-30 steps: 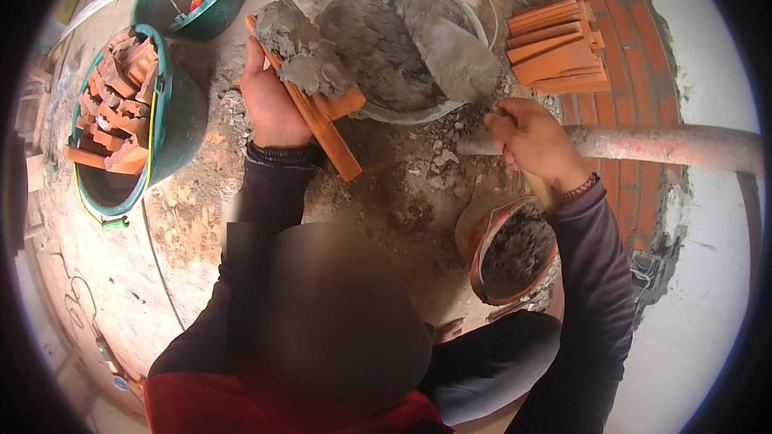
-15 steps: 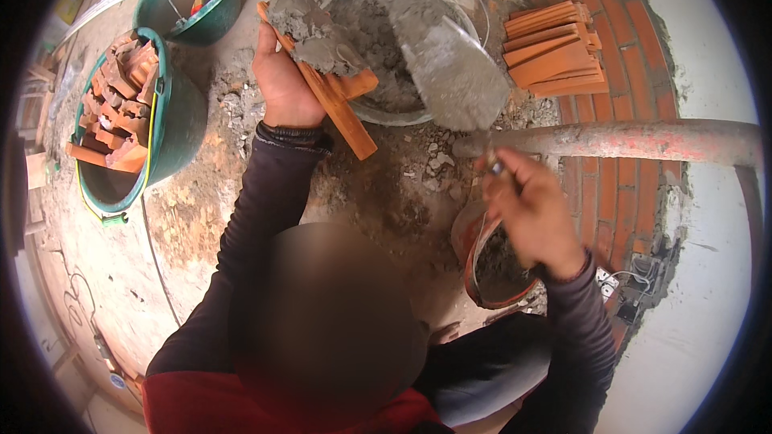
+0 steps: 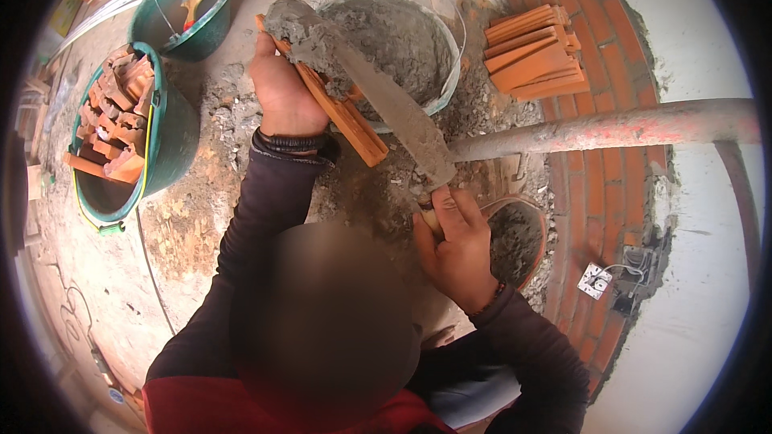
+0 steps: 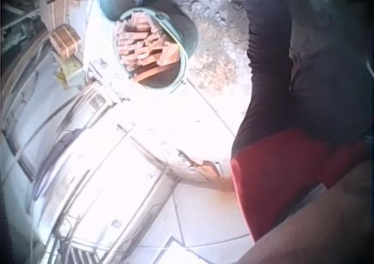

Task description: The person applies mortar to thin decorative bricks and attaches them to a wall using a trowel and a hammer.

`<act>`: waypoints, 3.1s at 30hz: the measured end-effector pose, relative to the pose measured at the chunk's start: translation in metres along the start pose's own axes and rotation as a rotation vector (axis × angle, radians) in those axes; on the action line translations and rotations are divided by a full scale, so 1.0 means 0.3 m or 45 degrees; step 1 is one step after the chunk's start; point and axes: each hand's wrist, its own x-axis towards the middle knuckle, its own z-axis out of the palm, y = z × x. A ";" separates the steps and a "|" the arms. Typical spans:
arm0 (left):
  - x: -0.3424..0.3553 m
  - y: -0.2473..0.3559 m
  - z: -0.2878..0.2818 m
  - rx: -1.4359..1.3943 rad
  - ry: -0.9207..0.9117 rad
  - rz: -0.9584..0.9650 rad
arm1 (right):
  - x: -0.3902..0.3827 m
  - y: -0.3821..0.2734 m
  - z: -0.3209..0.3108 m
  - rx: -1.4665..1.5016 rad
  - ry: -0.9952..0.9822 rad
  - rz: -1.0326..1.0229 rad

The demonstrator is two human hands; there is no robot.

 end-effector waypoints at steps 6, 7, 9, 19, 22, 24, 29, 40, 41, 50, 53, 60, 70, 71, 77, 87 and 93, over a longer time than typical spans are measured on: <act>0.011 0.014 -0.033 -0.081 -0.032 -0.111 | -0.001 0.033 0.004 -0.118 0.082 -0.112; 0.017 0.012 -0.043 -0.061 0.004 -0.120 | 0.001 0.035 0.001 -0.134 0.080 -0.117; 0.013 0.014 -0.045 -0.057 0.039 -0.151 | 0.002 0.044 0.004 -0.094 0.095 -0.089; 0.017 0.037 -0.076 -0.083 0.010 -0.270 | -0.038 0.131 -0.097 -0.291 0.038 -0.102; 0.039 0.050 -0.096 -0.116 -0.098 -0.263 | -0.036 0.134 -0.147 -0.183 0.109 -0.096; 0.037 0.055 -0.097 -0.120 -0.174 -0.261 | -0.028 0.126 -0.201 -0.038 0.060 -0.019; -0.005 0.085 -0.084 -0.102 -0.330 -0.435 | 0.099 -0.017 -0.396 -0.045 -0.392 0.127; -0.068 0.078 -0.091 0.084 -0.459 -0.470 | 0.294 -0.126 -0.463 -0.417 -0.690 -0.125; -0.069 0.074 -0.096 0.090 -0.489 -0.465 | 0.306 -0.126 -0.459 -0.473 -0.696 -0.159; -0.033 0.077 -0.179 -0.041 -0.479 -0.459 | 0.299 -0.077 -0.542 -0.183 -0.711 0.317; -0.043 0.067 -0.157 -0.070 -0.272 -0.166 | 0.211 -0.093 -0.546 0.062 -0.694 0.417; -0.040 0.108 -0.158 -0.082 -0.141 0.373 | 0.066 -0.118 -0.427 0.085 -0.859 0.459; -0.058 0.105 -0.153 -0.275 -0.233 -0.157 | -0.101 -0.061 -0.144 0.240 -0.238 0.131; -0.059 0.097 -0.147 -0.302 -0.227 -0.183 | -0.115 -0.057 -0.115 0.276 -0.185 0.114; -0.111 0.098 -0.088 -0.237 -0.094 -0.087 | -0.140 -0.055 -0.049 0.205 -0.180 0.109; -0.080 0.115 -0.121 -0.180 0.034 -0.051 | -0.138 0.010 -0.108 0.122 -0.116 0.093; -0.039 0.158 -0.155 -0.197 0.008 0.138 | -0.067 0.076 -0.235 -0.046 -0.145 0.015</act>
